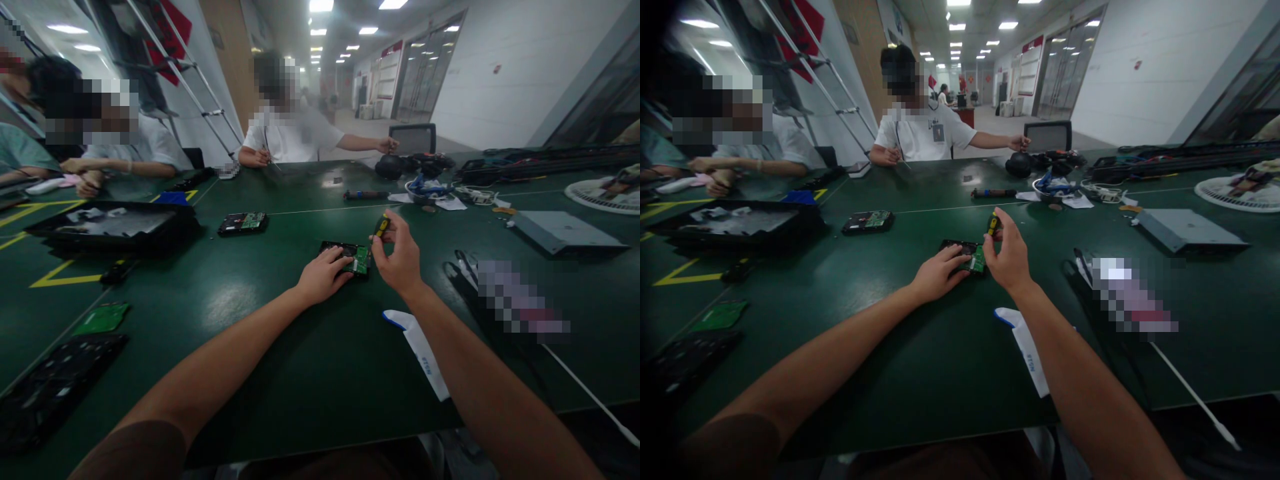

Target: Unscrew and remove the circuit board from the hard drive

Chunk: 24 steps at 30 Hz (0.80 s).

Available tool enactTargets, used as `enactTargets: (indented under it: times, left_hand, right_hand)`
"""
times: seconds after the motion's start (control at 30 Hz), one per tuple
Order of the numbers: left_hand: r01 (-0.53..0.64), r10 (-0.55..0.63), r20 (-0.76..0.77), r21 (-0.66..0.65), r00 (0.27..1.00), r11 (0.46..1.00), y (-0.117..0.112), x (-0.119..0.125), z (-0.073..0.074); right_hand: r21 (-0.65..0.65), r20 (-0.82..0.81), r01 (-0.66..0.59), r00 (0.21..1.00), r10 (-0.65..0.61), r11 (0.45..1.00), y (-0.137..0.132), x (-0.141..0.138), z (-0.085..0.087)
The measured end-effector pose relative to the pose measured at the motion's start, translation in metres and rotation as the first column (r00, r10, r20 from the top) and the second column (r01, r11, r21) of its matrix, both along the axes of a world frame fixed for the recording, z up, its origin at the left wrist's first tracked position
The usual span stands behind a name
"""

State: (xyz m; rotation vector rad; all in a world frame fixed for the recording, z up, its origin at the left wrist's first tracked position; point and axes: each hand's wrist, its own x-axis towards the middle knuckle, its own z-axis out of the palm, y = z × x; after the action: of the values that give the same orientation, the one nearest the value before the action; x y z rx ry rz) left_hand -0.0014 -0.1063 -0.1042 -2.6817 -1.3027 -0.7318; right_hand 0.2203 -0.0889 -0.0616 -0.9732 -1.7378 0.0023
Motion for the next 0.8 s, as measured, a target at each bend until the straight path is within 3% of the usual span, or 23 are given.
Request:
enactTargets:
  times: [0.47, 0.67, 0.8]
  left_hand:
    - [-0.040, 0.040, 0.000, 0.005, 0.999, 0.999, 0.0015, 0.0031, -0.0014]
    - [-0.025, 0.025, 0.005, -0.004, 1.000, 1.000, 0.0020, 0.0013, -0.0025]
    - [-0.005, 0.005, 0.011, -0.003, 1.000, 1.000, 0.0025, -0.0006, -0.0039]
  right_hand:
    - [0.064, -0.005, 0.032, 0.999, -0.031, 0.997, -0.0001, -0.0015, -0.0007]
    - [0.018, -0.018, -0.021, 1.000, 0.021, 1.000, 0.0016, -0.0008, -0.0022]
    - [0.034, -0.022, 0.018, 1.000, -0.017, 0.999, 0.0015, -0.0002, -0.0020]
